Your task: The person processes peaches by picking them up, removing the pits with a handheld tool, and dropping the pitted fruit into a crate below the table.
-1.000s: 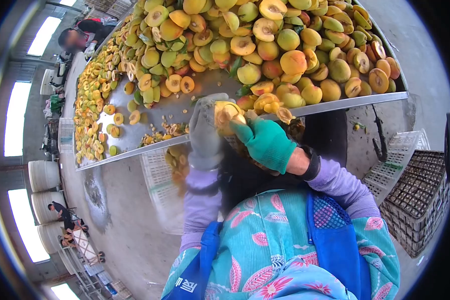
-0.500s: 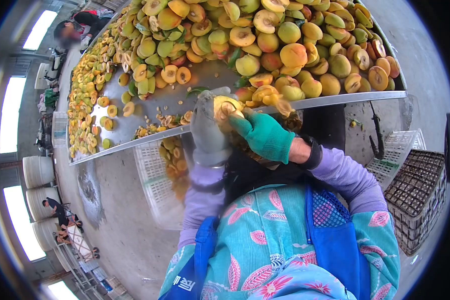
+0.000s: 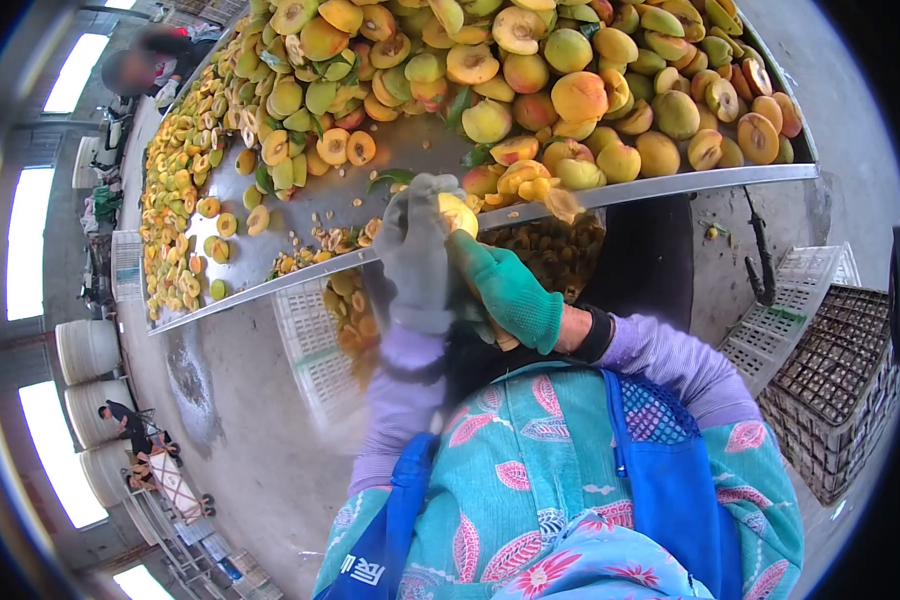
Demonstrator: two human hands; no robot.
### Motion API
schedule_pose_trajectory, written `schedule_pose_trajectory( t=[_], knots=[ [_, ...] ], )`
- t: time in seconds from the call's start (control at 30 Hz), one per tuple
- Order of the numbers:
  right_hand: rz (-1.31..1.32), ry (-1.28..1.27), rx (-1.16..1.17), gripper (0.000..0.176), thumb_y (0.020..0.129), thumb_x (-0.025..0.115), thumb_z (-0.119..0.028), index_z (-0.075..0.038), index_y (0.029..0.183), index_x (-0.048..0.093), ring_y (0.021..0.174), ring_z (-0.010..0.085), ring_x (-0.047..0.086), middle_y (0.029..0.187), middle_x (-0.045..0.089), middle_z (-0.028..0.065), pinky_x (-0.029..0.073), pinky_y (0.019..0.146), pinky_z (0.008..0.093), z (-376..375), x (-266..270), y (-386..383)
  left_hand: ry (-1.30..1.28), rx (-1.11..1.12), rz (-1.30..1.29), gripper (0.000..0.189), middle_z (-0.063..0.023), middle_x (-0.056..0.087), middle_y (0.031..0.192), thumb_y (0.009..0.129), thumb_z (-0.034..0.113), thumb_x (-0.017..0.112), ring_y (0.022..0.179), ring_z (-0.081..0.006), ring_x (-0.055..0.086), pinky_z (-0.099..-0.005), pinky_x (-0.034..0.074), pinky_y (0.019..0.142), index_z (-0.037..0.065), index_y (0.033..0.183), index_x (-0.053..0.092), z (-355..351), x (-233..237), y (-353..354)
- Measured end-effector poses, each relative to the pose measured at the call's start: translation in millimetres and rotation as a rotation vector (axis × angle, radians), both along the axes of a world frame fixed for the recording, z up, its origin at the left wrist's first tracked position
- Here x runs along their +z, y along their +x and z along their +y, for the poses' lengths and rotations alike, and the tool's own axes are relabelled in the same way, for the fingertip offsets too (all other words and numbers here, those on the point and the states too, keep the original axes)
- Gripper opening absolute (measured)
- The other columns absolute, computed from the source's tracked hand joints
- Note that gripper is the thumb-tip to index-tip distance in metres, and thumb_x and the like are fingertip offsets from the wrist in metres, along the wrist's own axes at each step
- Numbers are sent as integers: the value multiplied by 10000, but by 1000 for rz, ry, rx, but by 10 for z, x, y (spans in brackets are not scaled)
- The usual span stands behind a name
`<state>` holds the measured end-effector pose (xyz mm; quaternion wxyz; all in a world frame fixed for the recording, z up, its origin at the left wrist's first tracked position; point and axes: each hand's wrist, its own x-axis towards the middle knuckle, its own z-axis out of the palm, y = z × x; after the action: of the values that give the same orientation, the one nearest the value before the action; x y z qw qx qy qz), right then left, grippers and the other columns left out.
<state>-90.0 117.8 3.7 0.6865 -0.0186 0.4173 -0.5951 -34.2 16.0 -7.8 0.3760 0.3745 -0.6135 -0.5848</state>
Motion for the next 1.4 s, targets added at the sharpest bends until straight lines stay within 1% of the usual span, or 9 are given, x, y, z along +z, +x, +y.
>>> schedule_pose_trajectory(
  t=[0.1, 0.47, 0.6, 0.73, 0.87, 0.97, 1.07, 1.13, 1.4],
  knots=[
    [42, -17, 48, 438, 957, 417, -562, -148, 856, 519, 355, 113, 312, 528, 411, -19, 240, 322, 265, -2, 96, -55, -191, -119, -357, 320, -90, 685, 818, 962, 286, 566, 729, -170, 651, -288, 548, 670, -13, 924, 671, -165, 150, -51],
    [-856, -475, 189, 465, 945, 412, -590, -163, 781, 495, 390, 109, 382, 534, 425, -49, 277, 335, 267, -23, -46, -103, 288, -466, 183, 346, -156, 664, 879, 969, 301, 510, 692, -238, 646, -339, 555, 626, -29, 1018, 605, -269, 205, 7],
    [-158, -165, 194, 423, 984, 390, -512, -159, 814, 548, 397, 118, 384, 535, 422, -46, 327, 399, 289, 43, 228, -79, 126, -422, 190, 343, -162, 655, 796, 938, 297, 595, 682, -233, 639, -317, 530, 609, -43, 924, 640, -206, 227, 64],
    [-1041, -623, 333, 450, 997, 336, -513, -158, 885, 588, 412, 116, 383, 532, 411, -54, 337, 441, 272, -75, -39, 5, 193, -503, 275, 413, -149, 642, 799, 963, 378, 503, 668, -232, 620, -329, 526, 610, -15, 1014, 620, -197, 301, 152],
    [-1042, -683, 500, 472, 995, 323, -528, -169, 870, 604, 424, 110, 393, 531, 420, -53, 325, 451, 272, -129, -43, 87, 583, 47, 461, 389, -121, 636, 895, 954, 394, 490, 768, -244, 621, -344, 533, 678, 48, 1114, 571, -147, 174, 483],
    [-751, -460, 466, 438, 985, 369, -529, -150, 845, 538, 389, 88, 397, 522, 422, -57, 327, 403, 245, -6, -49, -85, -774, 150, -425, 240, -70, 644, 965, 917, 177, 579, 810, -173, 635, -280, 528, 677, -18, 1056, 584, -263, 49, 1209],
    [-478, -15, 189, 442, 955, 435, -550, -129, 845, 509, 378, 93, 413, 521, 437, -42, 334, 343, 258, 158, -394, -315, -495, 282, -821, 169, -81, 650, 915, 878, 102, 608, 804, -217, 636, -308, 518, 705, -17, 998, 610, -644, 114, 1383],
    [-369, 22, 168, 449, 942, 454, -564, -129, 850, 511, 382, 106, 431, 529, 448, -32, 347, 331, 266, 269, -261, -368, -945, -129, -653, 211, -129, 654, 853, 816, 185, 654, 805, -301, 637, -368, 496, 727, 11, 936, 650, -592, 207, 652],
    [-150, 69, -186, 398, 943, 494, -519, -123, 910, 534, 413, 119, 456, 586, 496, -7, 372, 370, 254, 391, 96, -568, -864, -847, -1238, 492, -219, 649, 920, 754, 458, 656, 906, -384, 611, -441, 470, 805, 36, 1007, 656, -1024, 44, -519]
  ],
)
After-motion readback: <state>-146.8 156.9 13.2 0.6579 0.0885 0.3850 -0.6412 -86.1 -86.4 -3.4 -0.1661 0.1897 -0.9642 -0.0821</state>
